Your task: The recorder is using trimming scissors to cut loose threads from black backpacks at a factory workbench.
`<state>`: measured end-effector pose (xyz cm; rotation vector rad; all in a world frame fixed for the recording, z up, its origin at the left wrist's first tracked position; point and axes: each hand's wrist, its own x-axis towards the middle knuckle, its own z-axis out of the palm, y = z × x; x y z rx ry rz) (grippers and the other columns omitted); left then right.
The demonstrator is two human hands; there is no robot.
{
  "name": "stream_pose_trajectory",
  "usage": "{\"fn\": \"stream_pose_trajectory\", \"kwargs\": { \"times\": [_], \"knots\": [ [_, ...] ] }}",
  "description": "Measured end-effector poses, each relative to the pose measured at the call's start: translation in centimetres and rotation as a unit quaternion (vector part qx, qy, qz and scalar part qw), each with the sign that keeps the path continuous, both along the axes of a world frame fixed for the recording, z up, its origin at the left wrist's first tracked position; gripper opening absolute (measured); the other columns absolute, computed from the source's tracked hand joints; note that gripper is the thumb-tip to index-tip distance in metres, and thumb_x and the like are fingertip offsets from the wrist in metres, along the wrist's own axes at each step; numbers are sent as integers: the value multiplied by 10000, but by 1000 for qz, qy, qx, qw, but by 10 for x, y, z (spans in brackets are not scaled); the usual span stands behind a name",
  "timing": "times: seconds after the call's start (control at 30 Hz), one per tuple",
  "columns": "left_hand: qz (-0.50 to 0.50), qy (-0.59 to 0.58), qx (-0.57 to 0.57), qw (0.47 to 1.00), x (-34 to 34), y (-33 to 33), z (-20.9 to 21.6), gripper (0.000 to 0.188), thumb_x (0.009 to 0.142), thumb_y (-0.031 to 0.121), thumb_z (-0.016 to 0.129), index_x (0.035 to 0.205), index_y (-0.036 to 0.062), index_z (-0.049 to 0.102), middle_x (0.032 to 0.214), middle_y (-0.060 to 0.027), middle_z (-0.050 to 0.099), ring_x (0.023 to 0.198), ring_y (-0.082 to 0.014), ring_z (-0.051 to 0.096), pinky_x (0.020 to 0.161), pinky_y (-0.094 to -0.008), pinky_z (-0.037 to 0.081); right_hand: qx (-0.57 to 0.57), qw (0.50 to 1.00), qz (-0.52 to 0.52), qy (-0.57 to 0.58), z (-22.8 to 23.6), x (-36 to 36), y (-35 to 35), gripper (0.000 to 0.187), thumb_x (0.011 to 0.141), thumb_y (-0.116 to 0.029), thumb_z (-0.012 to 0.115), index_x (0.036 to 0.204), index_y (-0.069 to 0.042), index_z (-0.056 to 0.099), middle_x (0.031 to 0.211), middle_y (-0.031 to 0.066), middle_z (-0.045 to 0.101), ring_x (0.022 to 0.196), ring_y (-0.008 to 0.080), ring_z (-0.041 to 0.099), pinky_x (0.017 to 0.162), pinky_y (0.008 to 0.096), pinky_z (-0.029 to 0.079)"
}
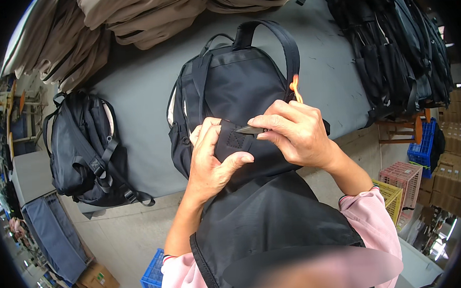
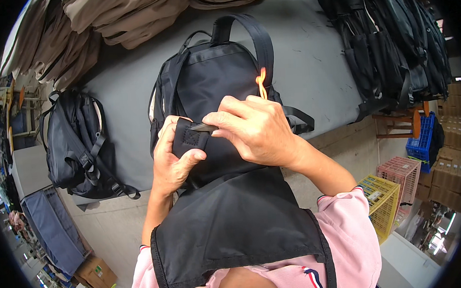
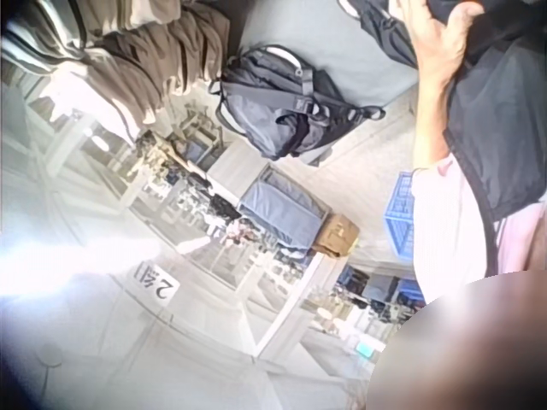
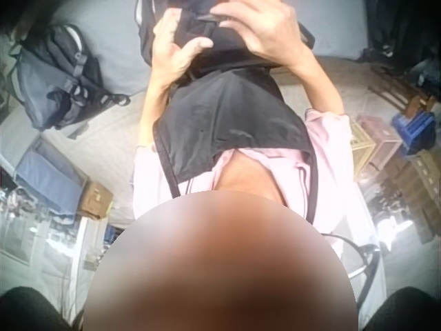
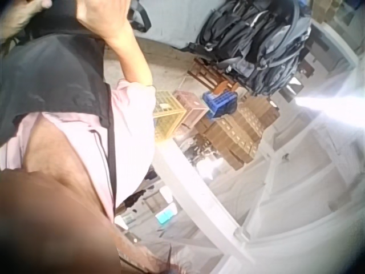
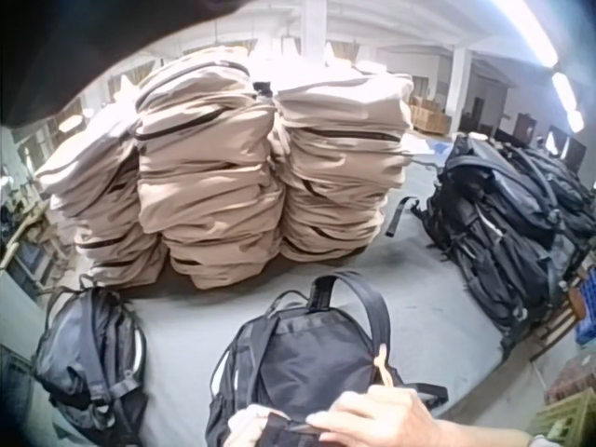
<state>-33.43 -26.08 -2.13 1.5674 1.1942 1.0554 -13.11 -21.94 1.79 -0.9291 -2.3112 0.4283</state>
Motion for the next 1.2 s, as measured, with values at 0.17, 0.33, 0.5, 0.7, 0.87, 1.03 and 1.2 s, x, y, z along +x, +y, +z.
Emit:
{"fn": "stream_pose_trajectory", "kwargs": {
  "times": [0.17,0.33,0.5,0.7,0.87,1.03,1.2],
  "knots": [
    [14,-8,-8,1000,-1,0,-1,545,661,453,777,951,38,573,922,-53,517,903,-240,482,884,-343,325,-27,996,-35,72,-11,3,-4,277,685,-102,732,950,-95,651,774,27,575,566,222,515,542,316,428],
    [9,-9,-10,1000,0,0,0,541,656,448,782,949,41,580,912,-48,518,896,-233,484,869,-335,334,-49,996,-9,73,-6,0,-3,277,688,-99,730,954,-97,652,781,30,581,587,215,538,546,315,433],
    [1,-9,-10,1000,-5,0,-1,541,656,436,787,951,34,578,918,-56,524,899,-238,487,863,-339,341,-45,995,-32,81,-5,-4,-9,270,690,5,713,952,-37,664,766,85,616,614,217,587,569,300,465],
    [58,95,126,986,-18,17,13,463,692,332,779,941,4,567,971,-118,530,943,-284,503,892,-371,323,-87,974,-59,202,-15,-5,-7,245,724,23,684,961,-26,642,782,79,586,622,191,555,577,277,458],
    [56,265,338,902,-25,79,49,377,695,280,764,925,39,587,978,-81,560,965,-252,533,917,-412,282,-194,969,-47,148,-13,-21,-30,303,687,-101,784,938,-69,617,790,67,564,612,155,550,574,255,445],
    [-88,359,208,906,-9,144,-12,417,813,418,660,1064,85,676,1131,-104,572,1135,-242,500,1040,-442,251,-252,964,-60,60,-81,-79,-30,443,714,-244,779,1021,-35,538,778,118,562,667,260,586,606,366,472],
    [21,116,234,965,-36,119,-16,213,922,192,570,1048,51,670,1140,-111,604,1044,-212,576,891,-299,447,-214,976,-29,28,-109,-49,-37,172,767,-100,678,889,-54,566,857,98,611,779,311,622,630,404,503]
  ]
}}
